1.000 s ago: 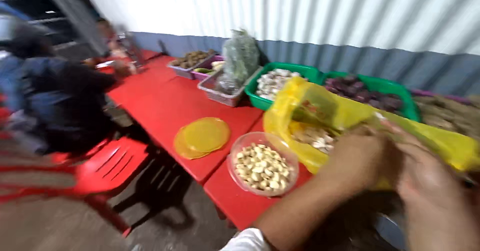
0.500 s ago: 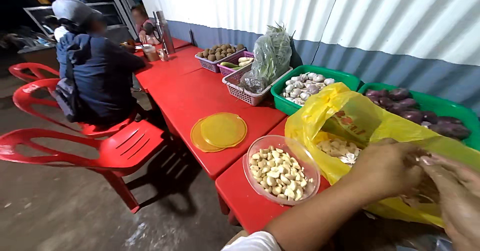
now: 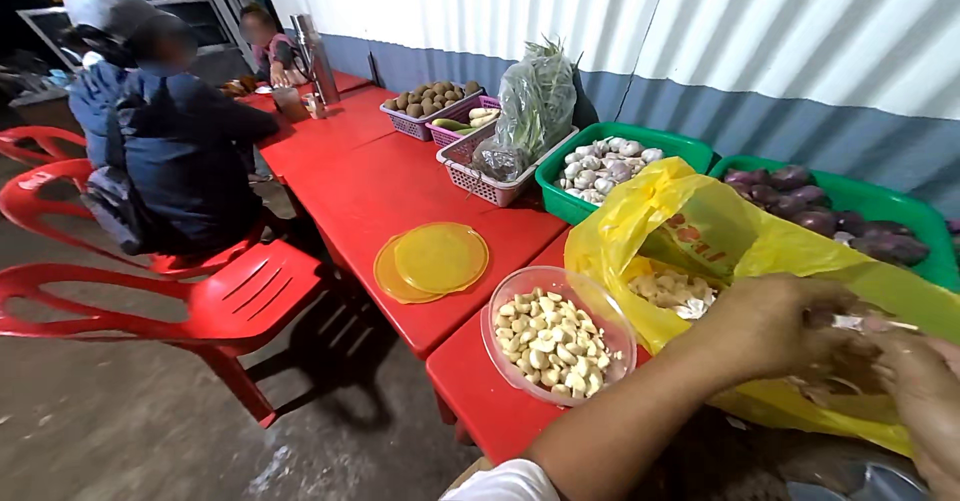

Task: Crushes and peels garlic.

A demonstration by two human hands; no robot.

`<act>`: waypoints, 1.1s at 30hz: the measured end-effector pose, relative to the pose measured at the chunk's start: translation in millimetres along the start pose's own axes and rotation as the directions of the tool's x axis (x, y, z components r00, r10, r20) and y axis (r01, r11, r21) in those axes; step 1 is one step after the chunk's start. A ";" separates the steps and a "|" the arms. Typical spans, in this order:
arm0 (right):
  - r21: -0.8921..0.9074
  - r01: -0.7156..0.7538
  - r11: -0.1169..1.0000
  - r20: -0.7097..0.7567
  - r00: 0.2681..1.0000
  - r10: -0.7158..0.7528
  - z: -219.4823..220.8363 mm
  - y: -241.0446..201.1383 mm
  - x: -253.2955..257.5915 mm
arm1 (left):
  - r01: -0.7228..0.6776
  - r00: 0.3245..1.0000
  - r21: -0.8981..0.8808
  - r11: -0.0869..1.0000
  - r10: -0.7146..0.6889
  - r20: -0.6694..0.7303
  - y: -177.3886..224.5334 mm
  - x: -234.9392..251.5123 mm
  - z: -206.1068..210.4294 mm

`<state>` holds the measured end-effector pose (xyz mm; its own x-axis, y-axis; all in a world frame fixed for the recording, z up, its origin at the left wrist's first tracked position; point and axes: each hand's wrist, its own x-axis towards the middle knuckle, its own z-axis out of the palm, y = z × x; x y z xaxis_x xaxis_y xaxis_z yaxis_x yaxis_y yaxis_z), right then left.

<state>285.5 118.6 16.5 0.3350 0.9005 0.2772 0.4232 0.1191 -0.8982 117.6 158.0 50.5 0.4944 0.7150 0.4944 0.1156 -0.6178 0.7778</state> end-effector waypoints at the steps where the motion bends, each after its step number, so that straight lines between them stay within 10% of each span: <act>1: 0.021 -0.006 1.000 0.006 1.000 0.005 -0.7 2.1 1.1 | 0.021 1.000 -0.030 0.999 -0.021 0.004 -0.5 0.3 -2.4; 12: 0.182 0.048 0.982 -0.048 0.998 -0.040 17.0 6.2 0.7 | 0.030 0.996 0.013 0.999 -0.029 -0.087 4.4 -2.6 8.7; 19: -0.084 0.118 0.989 -0.119 0.985 -0.128 17.4 -7.7 -8.6 | -0.020 0.993 0.051 0.999 0.026 -0.113 4.0 -1.4 21.9; 33: 0.400 -0.171 0.900 -0.038 0.979 0.202 8.3 -32.9 -12.7 | 0.182 0.943 -0.553 0.813 -0.303 -0.136 -22.0 5.5 12.2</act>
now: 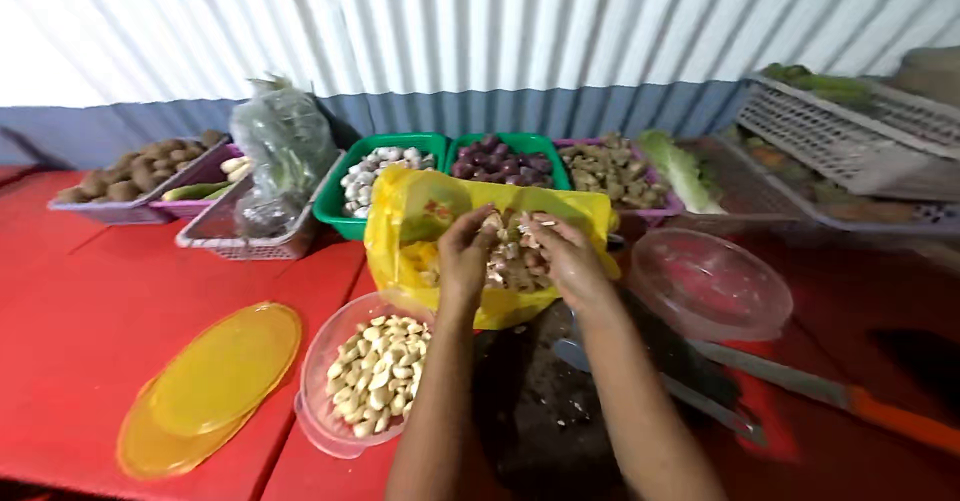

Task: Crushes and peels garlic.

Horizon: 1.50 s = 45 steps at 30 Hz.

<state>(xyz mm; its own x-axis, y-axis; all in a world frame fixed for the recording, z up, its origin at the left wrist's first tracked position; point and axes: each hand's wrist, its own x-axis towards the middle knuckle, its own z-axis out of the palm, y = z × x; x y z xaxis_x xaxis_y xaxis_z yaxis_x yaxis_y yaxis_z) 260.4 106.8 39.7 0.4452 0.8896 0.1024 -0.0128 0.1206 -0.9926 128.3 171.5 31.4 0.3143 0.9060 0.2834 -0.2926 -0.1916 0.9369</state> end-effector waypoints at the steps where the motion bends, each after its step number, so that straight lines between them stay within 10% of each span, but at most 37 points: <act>1: 0.000 -0.005 1.000 0.010 1.000 0.005 -0.4 0.3 0.3 | 0.018 1.000 -0.026 1.000 -0.018 -0.003 -0.1 -0.3 0.2; 9: 0.003 0.031 1.000 0.068 0.997 -0.031 -3.7 -3.9 -3.8 | 0.060 0.998 0.009 0.998 -0.060 -0.015 5.6 -6.3 1.5; 15: -0.342 0.198 0.919 0.204 0.970 -0.133 -26.0 -20.0 -37.4 | -0.160 0.968 0.582 0.797 0.010 0.252 22.2 -48.3 -10.6; 22: -0.842 0.205 0.498 0.437 0.801 0.409 -27.0 7.4 -100.2 | -0.075 0.803 0.791 0.607 -0.433 0.409 -14.4 -111.2 -13.2; 27: -0.649 0.203 0.734 0.384 0.919 0.085 -59.9 12.5 -109.6 | -0.165 0.872 0.807 0.567 -0.298 0.388 -2.8 -114.0 -17.5; 32: 0.030 -0.110 0.994 0.288 0.953 0.096 -91.0 12.3 -103.0 | -0.250 0.882 0.769 0.588 -0.189 0.432 3.3 -111.9 -25.0; 35: -0.163 -0.076 0.984 0.092 0.991 0.092 -105.0 25.1 -107.2 | -0.233 0.835 0.807 0.543 -0.313 0.452 -8.0 -116.0 -21.3; 39: -0.821 -0.060 0.567 0.020 0.991 0.134 -122.1 59.8 -120.9 | -0.280 0.828 0.789 0.547 -0.279 0.487 -38.2 -131.8 -14.8; 45: -0.957 0.038 0.286 -0.003 0.990 -0.144 -122.1 81.1 -133.6 | -0.315 0.784 0.746 0.586 -0.283 0.553 -34.3 -134.4 -12.1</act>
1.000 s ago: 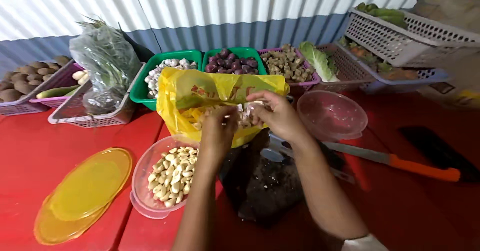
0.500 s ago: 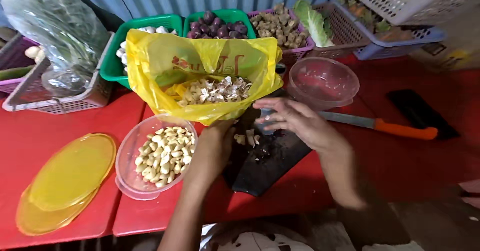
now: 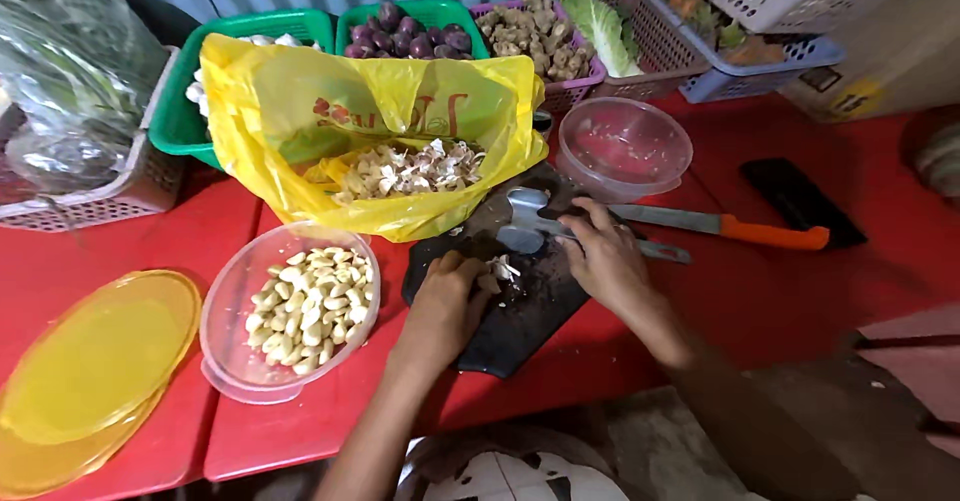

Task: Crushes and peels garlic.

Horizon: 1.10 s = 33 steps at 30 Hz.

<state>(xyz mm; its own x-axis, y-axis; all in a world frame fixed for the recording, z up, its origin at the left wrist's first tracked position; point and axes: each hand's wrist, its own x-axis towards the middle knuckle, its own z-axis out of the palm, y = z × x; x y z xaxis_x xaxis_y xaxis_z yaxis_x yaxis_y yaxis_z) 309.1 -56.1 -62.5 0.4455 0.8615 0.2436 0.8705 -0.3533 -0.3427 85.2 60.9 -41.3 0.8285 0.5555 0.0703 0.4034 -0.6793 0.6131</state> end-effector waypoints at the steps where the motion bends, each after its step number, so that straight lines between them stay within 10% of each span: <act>1: -0.035 0.006 0.999 -0.026 1.000 -0.007 -3.2 1.1 -1.7 | -0.020 1.000 0.007 1.000 0.021 -0.009 -2.0 3.2 -0.8; 10: 0.095 0.002 0.995 -0.128 0.992 0.011 -38.1 13.3 -22.4 | 0.029 0.971 0.015 0.999 -0.032 0.239 14.5 50.7 -6.1; 22: 0.197 0.009 0.980 0.021 1.000 -0.013 -41.8 2.1 -51.4 | -0.029 0.995 0.092 0.995 0.037 -0.093 -16.0 37.8 -15.6; 28: 0.163 0.265 0.950 -0.183 0.955 -0.235 -37.8 -40.3 -49.3 | 0.065 0.956 0.009 0.998 -0.060 -0.286 -25.4 -2.3 -20.5; 33: -0.006 0.240 0.971 0.360 0.906 -0.222 -34.5 -47.8 -40.9 | 0.094 0.947 -0.090 0.991 -0.117 -0.299 -22.3 -26.1 -14.6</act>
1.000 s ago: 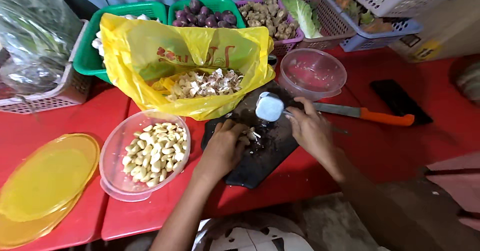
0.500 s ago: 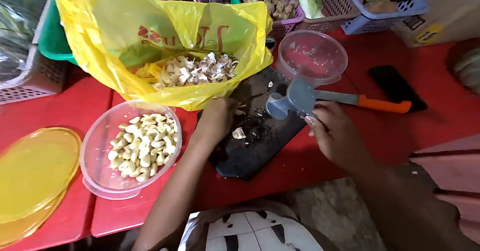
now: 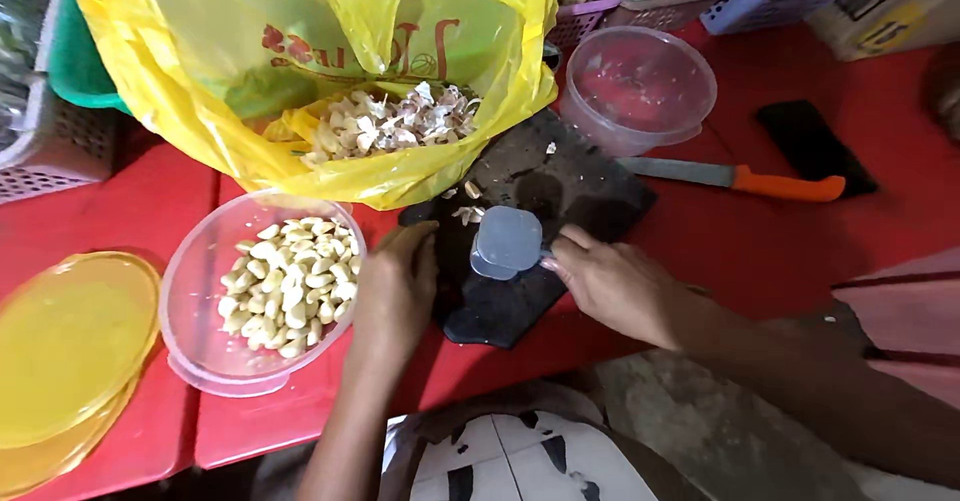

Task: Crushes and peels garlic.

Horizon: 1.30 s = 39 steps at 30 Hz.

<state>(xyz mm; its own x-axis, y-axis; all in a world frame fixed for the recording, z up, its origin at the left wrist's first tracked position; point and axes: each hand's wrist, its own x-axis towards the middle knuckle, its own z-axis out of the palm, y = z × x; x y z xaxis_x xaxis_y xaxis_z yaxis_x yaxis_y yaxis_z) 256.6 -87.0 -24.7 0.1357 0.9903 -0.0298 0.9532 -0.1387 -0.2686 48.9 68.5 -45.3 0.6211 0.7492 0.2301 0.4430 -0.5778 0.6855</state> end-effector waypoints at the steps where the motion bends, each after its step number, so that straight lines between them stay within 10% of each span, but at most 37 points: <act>1: 0.063 -0.018 0.998 0.024 1.000 0.017 -6.0 3.2 3.8 | 0.003 1.000 -0.020 1.000 -0.003 0.013 1.0 -3.0 2.3; 5: 0.429 -0.072 0.901 -0.076 0.990 0.116 -13.2 22.6 5.8 | -0.023 0.998 -0.008 1.000 0.023 0.058 -0.3 -8.7 10.2; 14: 0.124 -0.181 0.976 -0.509 0.832 0.219 21.1 52.9 23.7 | -0.130 0.952 0.086 0.988 0.100 0.289 21.1 12.8 42.3; 24: 0.207 0.049 0.977 -0.517 0.853 0.067 -13.7 10.7 34.1 | -0.043 0.999 -0.521 0.853 0.049 -0.001 24.1 30.2 -8.4; 29: 0.767 0.316 0.559 -0.406 0.913 0.041 -37.5 -40.2 68.8 | -0.156 0.986 -0.538 0.828 0.098 -0.135 40.9 52.4 -29.4; 39: 0.956 0.262 0.130 -0.271 0.960 0.063 -48.9 -48.2 141.2 | -0.047 0.976 -0.649 0.759 -0.104 -0.193 32.8 99.1 -42.1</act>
<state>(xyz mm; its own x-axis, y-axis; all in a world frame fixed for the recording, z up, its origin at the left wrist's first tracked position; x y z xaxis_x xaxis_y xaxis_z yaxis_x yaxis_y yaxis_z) 243.0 59.2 31.1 0.2633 0.9403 0.2156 -0.0992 0.2487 -0.9635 97.7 137.4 29.0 0.4353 0.8536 0.2863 -0.1130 -0.2636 0.9580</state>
